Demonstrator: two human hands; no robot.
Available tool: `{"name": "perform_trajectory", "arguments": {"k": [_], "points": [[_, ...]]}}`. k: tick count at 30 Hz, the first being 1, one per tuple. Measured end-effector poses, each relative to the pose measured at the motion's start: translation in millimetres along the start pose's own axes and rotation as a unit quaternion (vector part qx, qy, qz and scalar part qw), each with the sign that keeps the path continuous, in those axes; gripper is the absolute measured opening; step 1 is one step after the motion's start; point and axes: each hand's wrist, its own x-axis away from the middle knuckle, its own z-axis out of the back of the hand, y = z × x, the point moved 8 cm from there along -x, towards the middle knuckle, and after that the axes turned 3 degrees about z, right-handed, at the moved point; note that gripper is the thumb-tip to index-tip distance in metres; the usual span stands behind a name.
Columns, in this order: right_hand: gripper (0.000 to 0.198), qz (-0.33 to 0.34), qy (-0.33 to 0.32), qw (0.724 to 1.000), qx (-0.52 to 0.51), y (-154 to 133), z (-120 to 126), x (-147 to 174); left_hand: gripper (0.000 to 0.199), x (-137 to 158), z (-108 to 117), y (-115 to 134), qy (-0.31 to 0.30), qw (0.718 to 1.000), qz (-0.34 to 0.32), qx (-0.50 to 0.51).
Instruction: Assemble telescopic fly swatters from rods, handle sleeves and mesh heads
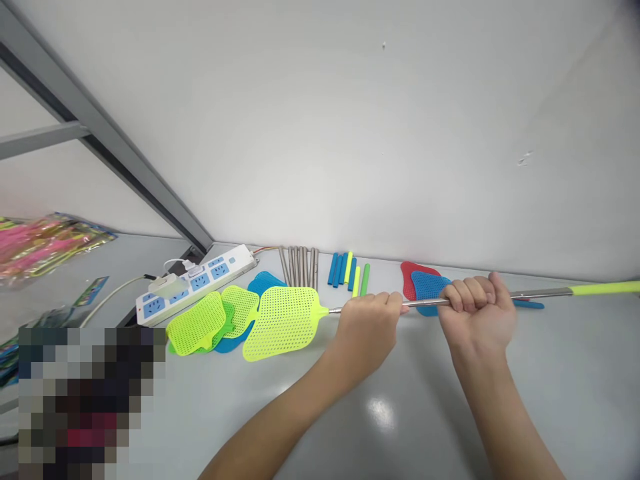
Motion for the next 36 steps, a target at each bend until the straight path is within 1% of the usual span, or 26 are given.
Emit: {"name": "perform_trajectory", "arguments": {"k": [3,10,14,21,30,36], "points": [[0.035,0.006,-0.033,0.999,-0.014,-1.5,-8.2,2.8,0.023,1.8,3.3,1.4,-0.006,1.0,0.021,0.006],[0.039,-0.033,-0.06,0.995,-0.075,10.1,-12.5,6.3,0.017,11.0,17.3,3.1,0.004,0.997,0.074,0.012],[0.039,-0.04,-0.08,0.992,-0.09,11.0,-17.5,10.1,0.015,13.9,19.5,3.6,0.004,0.996,0.09,0.029],[0.039,-0.042,-0.092,0.991,-0.085,8.8,-24.0,15.2,0.017,13.3,14.0,2.2,-0.021,0.992,0.1,0.076],[0.039,-0.067,-0.077,0.991,-0.084,22.7,-20.0,18.5,0.024,15.1,14.9,-1.1,-0.043,0.988,0.132,0.063],[0.039,-0.067,-0.068,0.993,-0.074,23.9,-19.7,19.7,0.026,15.0,12.1,-2.4,-0.046,0.986,0.14,0.076]]}}
